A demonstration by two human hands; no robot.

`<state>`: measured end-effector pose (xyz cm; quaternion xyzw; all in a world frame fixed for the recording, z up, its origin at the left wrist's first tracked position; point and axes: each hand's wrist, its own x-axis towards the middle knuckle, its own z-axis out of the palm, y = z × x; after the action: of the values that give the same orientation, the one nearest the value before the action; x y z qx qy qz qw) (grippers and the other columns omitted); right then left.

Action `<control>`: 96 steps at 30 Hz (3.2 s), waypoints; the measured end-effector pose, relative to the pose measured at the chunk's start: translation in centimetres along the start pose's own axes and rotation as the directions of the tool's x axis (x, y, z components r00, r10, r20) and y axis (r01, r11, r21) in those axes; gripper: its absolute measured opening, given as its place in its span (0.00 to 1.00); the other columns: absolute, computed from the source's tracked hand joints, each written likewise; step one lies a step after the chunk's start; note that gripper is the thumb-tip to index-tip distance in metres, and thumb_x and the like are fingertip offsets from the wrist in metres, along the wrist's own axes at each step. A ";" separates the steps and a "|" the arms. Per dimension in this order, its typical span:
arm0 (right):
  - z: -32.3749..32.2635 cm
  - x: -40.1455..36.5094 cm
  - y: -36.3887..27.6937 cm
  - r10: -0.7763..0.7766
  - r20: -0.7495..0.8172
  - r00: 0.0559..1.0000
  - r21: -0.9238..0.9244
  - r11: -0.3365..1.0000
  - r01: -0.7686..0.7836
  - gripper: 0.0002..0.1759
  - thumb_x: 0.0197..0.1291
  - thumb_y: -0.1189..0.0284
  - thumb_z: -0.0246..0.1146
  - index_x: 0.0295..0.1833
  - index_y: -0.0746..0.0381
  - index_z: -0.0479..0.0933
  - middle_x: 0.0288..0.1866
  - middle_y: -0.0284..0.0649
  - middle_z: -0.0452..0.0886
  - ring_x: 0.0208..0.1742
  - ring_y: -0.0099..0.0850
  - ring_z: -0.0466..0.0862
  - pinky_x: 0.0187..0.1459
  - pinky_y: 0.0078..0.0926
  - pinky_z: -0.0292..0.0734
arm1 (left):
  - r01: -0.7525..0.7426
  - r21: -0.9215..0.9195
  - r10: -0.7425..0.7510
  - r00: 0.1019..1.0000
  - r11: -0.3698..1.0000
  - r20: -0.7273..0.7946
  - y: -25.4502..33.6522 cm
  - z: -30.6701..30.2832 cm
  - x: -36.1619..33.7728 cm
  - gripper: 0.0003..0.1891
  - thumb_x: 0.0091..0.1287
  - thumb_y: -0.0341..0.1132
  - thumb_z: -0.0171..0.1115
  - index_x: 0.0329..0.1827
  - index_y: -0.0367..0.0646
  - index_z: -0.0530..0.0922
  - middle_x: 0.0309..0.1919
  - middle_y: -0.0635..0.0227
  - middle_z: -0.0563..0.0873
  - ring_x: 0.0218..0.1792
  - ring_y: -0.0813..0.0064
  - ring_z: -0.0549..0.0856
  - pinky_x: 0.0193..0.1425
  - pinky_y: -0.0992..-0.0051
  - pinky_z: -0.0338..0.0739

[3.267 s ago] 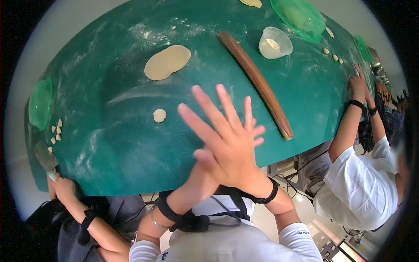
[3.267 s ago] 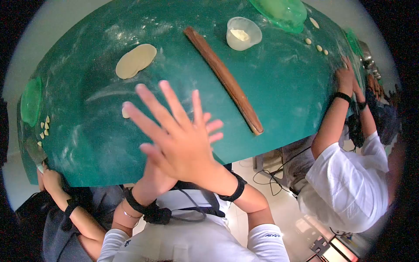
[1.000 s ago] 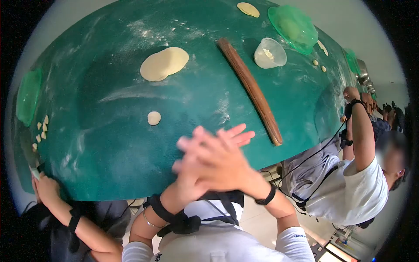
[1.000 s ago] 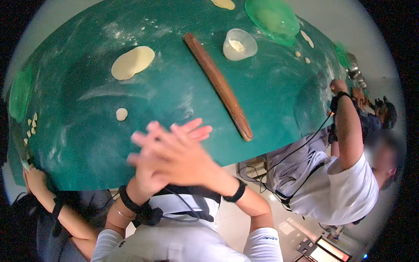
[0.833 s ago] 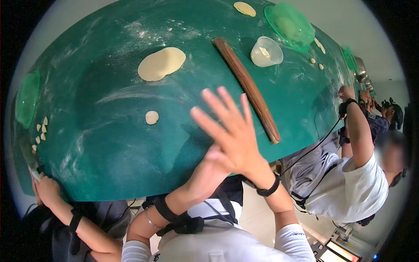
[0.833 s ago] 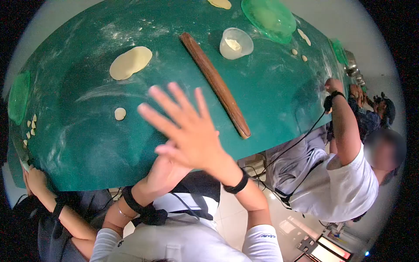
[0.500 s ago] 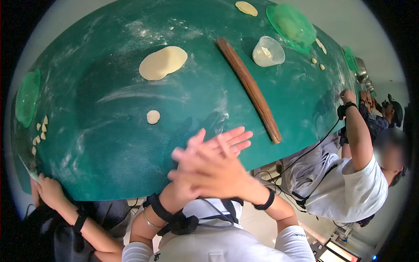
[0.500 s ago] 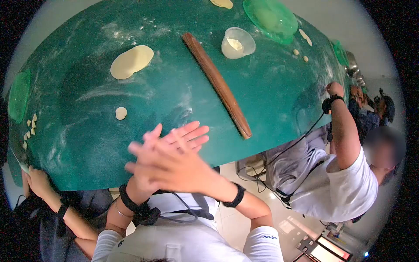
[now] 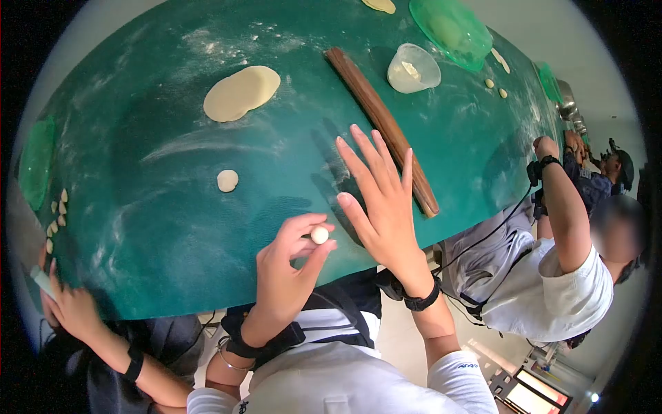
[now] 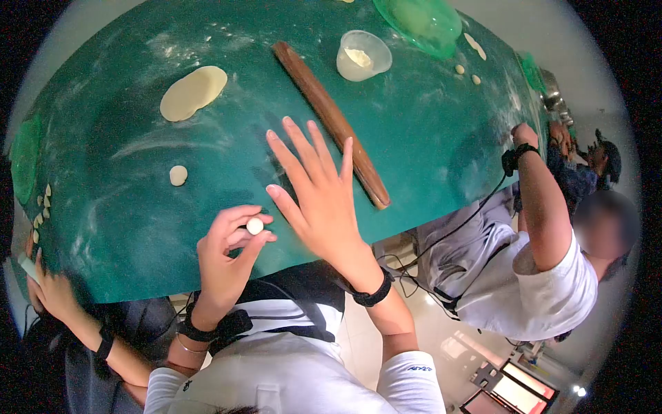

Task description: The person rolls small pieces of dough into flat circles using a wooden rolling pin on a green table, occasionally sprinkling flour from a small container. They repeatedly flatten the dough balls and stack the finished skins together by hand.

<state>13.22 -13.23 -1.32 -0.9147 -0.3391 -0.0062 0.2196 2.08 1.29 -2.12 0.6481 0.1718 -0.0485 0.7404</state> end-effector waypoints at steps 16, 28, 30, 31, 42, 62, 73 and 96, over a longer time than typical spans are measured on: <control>3.0 2.9 -4.5 -0.091 -0.036 0.995 0.215 0.972 0.096 0.33 0.70 0.56 0.55 0.78 0.54 0.64 0.80 0.46 0.62 0.81 0.51 0.58 0.78 0.65 0.37 | -0.380 0.685 0.517 0.856 0.622 0.005 -2.4 -0.4 1.2 0.18 0.56 0.33 0.73 0.48 0.40 0.81 0.46 0.61 0.81 0.50 0.57 0.78 0.52 0.61 0.67; 5.2 3.2 -4.1 -0.047 -0.010 0.999 0.185 0.982 0.048 0.35 0.71 0.51 0.53 0.78 0.56 0.63 0.80 0.49 0.59 0.82 0.53 0.53 0.78 0.65 0.38 | -0.220 0.699 0.322 0.947 0.680 -0.015 0.0 -1.7 -0.3 0.26 0.55 0.32 0.74 0.57 0.41 0.76 0.48 0.62 0.79 0.51 0.59 0.78 0.58 0.59 0.64; 5.4 3.2 -4.2 -0.041 -0.008 0.999 0.154 0.987 0.042 0.36 0.71 0.51 0.53 0.79 0.56 0.62 0.81 0.47 0.58 0.82 0.52 0.53 0.78 0.65 0.39 | -0.180 0.705 0.304 0.951 0.686 -0.053 0.4 -2.4 -1.0 0.27 0.56 0.31 0.73 0.59 0.43 0.74 0.45 0.64 0.77 0.48 0.62 0.77 0.60 0.60 0.63; 5.5 3.1 -4.2 -0.043 -0.003 0.999 0.133 0.990 0.043 0.36 0.70 0.51 0.54 0.79 0.56 0.62 0.81 0.47 0.58 0.82 0.52 0.53 0.78 0.65 0.40 | -0.159 0.708 0.295 0.953 0.688 -0.073 0.5 -2.8 -1.3 0.27 0.56 0.31 0.73 0.60 0.43 0.73 0.44 0.66 0.76 0.47 0.63 0.76 0.60 0.61 0.62; 6.1 3.2 -4.4 -0.046 -0.034 0.998 0.078 0.996 0.048 0.36 0.71 0.51 0.56 0.78 0.58 0.62 0.79 0.47 0.61 0.82 0.49 0.56 0.78 0.61 0.43 | -0.106 0.861 0.455 0.877 0.498 -0.156 2.0 -5.6 -1.6 0.29 0.58 0.30 0.71 0.64 0.43 0.73 0.53 0.62 0.79 0.57 0.61 0.77 0.69 0.61 0.62; -1.3 -0.7 4.8 0.107 -0.339 0.935 -0.138 0.977 -0.162 0.32 0.60 0.68 0.68 0.70 0.62 0.70 0.70 0.49 0.71 0.70 0.50 0.71 0.69 0.45 0.65 | -0.059 0.862 0.571 0.771 0.504 -0.281 1.9 -11.3 3.0 0.14 0.63 0.23 0.64 0.51 0.38 0.78 0.46 0.61 0.79 0.42 0.61 0.80 0.51 0.66 0.74; -6.9 -3.3 -10.3 -0.130 -0.486 0.864 0.838 -0.348 0.420 0.10 0.66 0.61 0.67 0.48 0.50 0.91 0.45 0.42 0.85 0.37 0.29 0.83 0.37 0.24 0.71 | -0.041 0.906 0.587 0.773 0.422 -0.239 3.1 -8.0 0.3 0.20 0.64 0.28 0.65 0.60 0.40 0.77 0.56 0.55 0.77 0.59 0.55 0.76 0.68 0.63 0.68; -6.2 -2.8 -11.4 -0.008 -0.556 0.831 0.772 -0.376 0.512 0.14 0.64 0.70 0.67 0.53 0.45 0.87 0.43 0.44 0.85 0.32 0.27 0.80 0.30 0.21 0.67 | -0.313 0.773 0.368 0.923 0.551 0.112 1.3 0.0 0.1 0.19 0.61 0.27 0.68 0.56 0.44 0.81 0.47 0.60 0.78 0.49 0.57 0.77 0.55 0.62 0.71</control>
<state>4.83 -9.85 8.35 -0.2322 -0.3737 0.0669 0.8955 2.57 1.55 -0.97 0.9253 0.0281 0.0468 0.3752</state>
